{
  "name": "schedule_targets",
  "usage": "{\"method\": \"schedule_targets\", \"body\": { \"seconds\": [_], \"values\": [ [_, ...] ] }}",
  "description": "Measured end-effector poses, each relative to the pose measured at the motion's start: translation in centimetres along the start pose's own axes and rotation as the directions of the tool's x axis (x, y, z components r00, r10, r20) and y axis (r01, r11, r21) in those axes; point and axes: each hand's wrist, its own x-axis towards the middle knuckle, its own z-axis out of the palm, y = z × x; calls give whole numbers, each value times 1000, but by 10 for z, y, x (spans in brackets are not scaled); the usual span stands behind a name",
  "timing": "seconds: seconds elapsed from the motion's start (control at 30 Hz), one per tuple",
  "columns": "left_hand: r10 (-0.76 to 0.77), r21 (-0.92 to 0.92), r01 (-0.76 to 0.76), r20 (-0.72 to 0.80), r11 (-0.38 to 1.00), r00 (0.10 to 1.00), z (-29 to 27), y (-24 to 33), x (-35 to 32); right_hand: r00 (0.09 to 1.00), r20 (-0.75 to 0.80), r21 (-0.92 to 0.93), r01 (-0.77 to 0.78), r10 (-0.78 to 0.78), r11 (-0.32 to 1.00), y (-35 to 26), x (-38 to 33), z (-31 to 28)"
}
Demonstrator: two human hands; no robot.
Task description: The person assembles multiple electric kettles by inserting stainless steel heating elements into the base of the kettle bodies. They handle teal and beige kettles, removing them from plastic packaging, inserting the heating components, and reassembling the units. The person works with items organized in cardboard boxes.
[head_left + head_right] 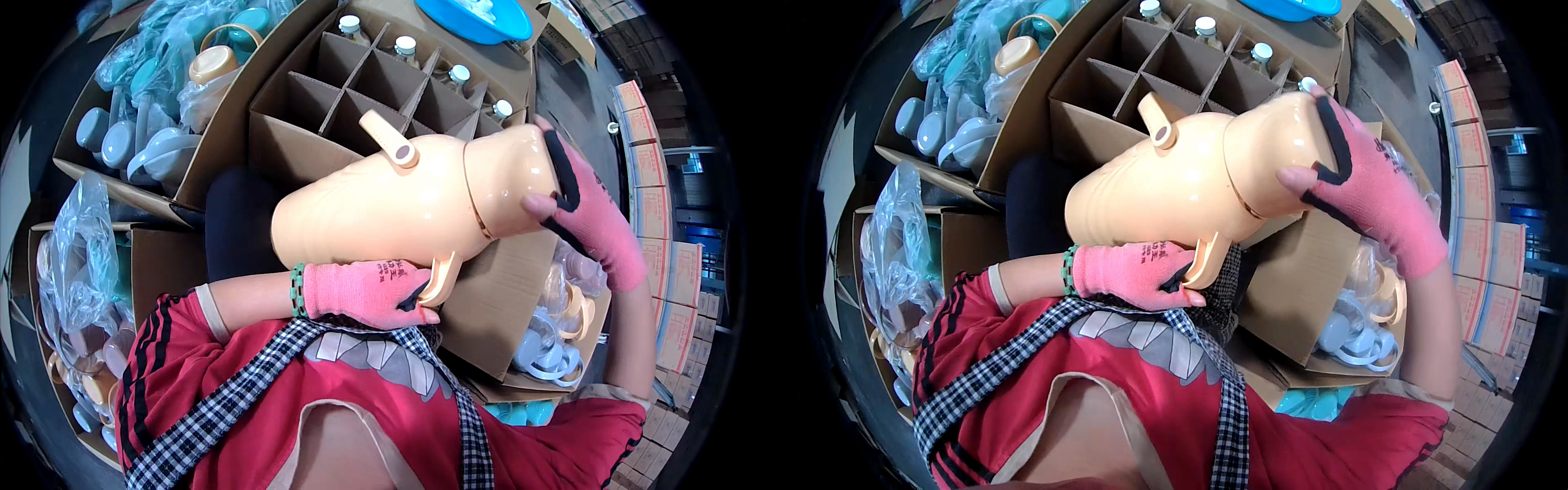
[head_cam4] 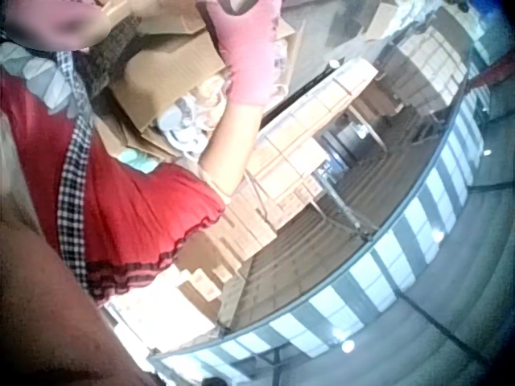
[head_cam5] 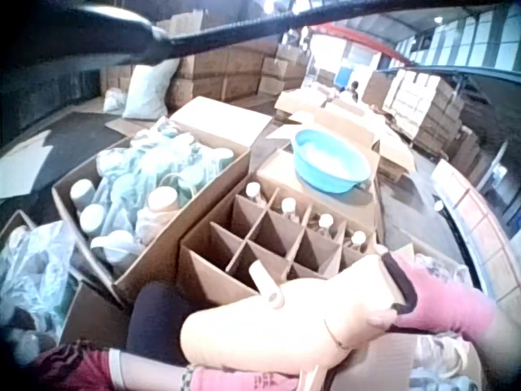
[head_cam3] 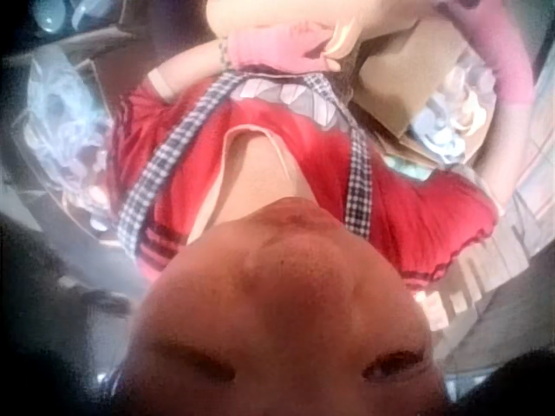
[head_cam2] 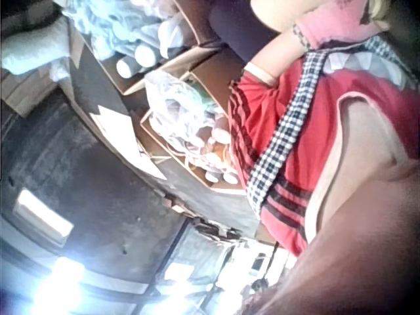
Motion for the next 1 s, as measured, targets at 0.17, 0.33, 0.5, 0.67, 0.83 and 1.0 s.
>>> {"method": "schedule_targets", "body": {
  "seconds": [0.17, 0.33, 0.5, 0.67, 0.83, 1.0],
  "values": [
    [60, 19, -60, 12, 998, 998, 10, -10, -13, 930, 21, 8, 368, -368, 930, 13, -5, 5],
    [108, 5, -108, -47, 994, 993, 11, -14, -10, 897, -93, -27, 432, -433, 901, 33, -4, 20],
    [48, -99, -61, -122, 993, 991, 1, -10, -4, 990, -134, 205, 73, -46, 976, 21, 4, 35],
    [10, -24, -12, -94, 1000, 996, 0, -5, -11, 931, 212, 115, -326, 297, 939, -26, 6, -7],
    [70, -64, -75, -77, 995, 995, 3, -6, -12, 772, 331, 290, -630, 542, 720, -19, -4, -57],
    [-76, -125, 65, -86, 990, 993, -9, -2, -16, 881, 83, -578, 424, -467, 697, -62, -20, -2]
  ]
}}
